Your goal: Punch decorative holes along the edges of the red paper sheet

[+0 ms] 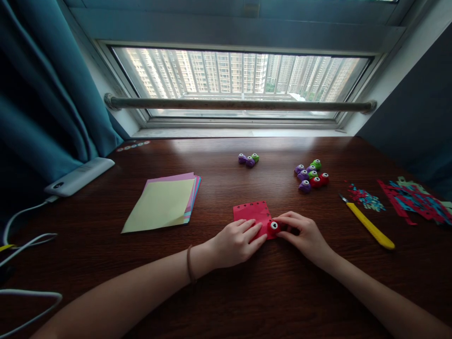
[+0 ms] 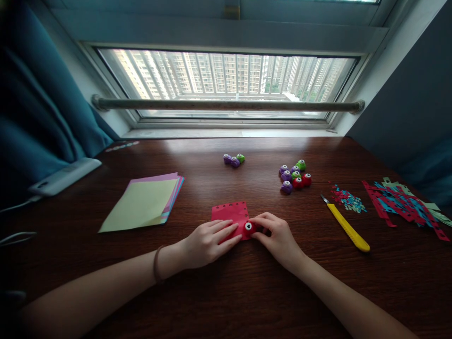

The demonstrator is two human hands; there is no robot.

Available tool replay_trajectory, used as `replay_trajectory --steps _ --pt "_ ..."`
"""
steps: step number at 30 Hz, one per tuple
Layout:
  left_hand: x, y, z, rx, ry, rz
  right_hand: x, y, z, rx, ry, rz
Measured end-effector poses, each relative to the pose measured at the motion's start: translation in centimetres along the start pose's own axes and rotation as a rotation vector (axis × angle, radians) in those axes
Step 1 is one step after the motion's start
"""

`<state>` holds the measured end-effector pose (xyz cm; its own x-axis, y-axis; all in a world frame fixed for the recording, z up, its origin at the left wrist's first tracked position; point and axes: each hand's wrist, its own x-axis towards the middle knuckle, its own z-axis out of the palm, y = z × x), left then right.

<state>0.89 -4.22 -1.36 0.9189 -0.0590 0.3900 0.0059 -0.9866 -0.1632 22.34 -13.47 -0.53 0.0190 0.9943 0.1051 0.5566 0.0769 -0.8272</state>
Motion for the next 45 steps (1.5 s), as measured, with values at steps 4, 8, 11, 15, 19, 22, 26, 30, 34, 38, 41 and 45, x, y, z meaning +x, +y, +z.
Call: replay_trajectory --steps 4,8,11,15,19,22,26,30,34,38,41,45 --pt "0.01 0.01 0.14 -0.02 -0.014 -0.013 0.14 0.12 0.08 -0.013 -0.008 0.006" --pt "0.02 -0.08 0.22 -0.047 -0.024 -0.038 0.13 0.29 0.09 -0.026 -0.016 0.001" --pt "0.19 -0.11 0.12 -0.07 -0.028 -0.06 0.13 0.31 0.07 -0.029 -0.016 -0.003" --pt "0.44 0.1 -0.05 -0.113 -0.007 -0.095 0.16 0.22 -0.01 -0.03 -0.012 0.006" --pt "0.44 0.38 0.01 -0.129 0.012 -0.118 0.17 0.16 -0.06 -0.033 -0.01 0.017" --pt "0.4 0.51 0.15 -0.119 0.012 -0.123 0.18 0.13 -0.04 -0.036 -0.011 0.016" --pt "0.39 0.59 0.31 -0.111 0.004 -0.131 0.15 0.12 -0.06 -0.039 -0.015 0.01" --pt "0.34 0.58 0.36 -0.112 -0.009 -0.13 0.13 0.16 -0.2 -0.039 -0.027 0.005" --pt "0.35 0.56 0.21 -0.123 -0.022 -0.131 0.17 0.13 -0.39 -0.042 -0.05 0.012" --pt "0.45 0.57 0.01 -0.136 -0.018 -0.142 0.19 0.08 -0.44 -0.034 -0.061 0.02" --pt "0.52 0.55 -0.04 -0.144 -0.01 -0.147 0.18 0.1 -0.43 -0.033 -0.055 0.015" --pt "0.56 0.45 -0.06 -0.152 0.001 -0.159 0.2 0.11 -0.52 -0.029 -0.057 0.01"
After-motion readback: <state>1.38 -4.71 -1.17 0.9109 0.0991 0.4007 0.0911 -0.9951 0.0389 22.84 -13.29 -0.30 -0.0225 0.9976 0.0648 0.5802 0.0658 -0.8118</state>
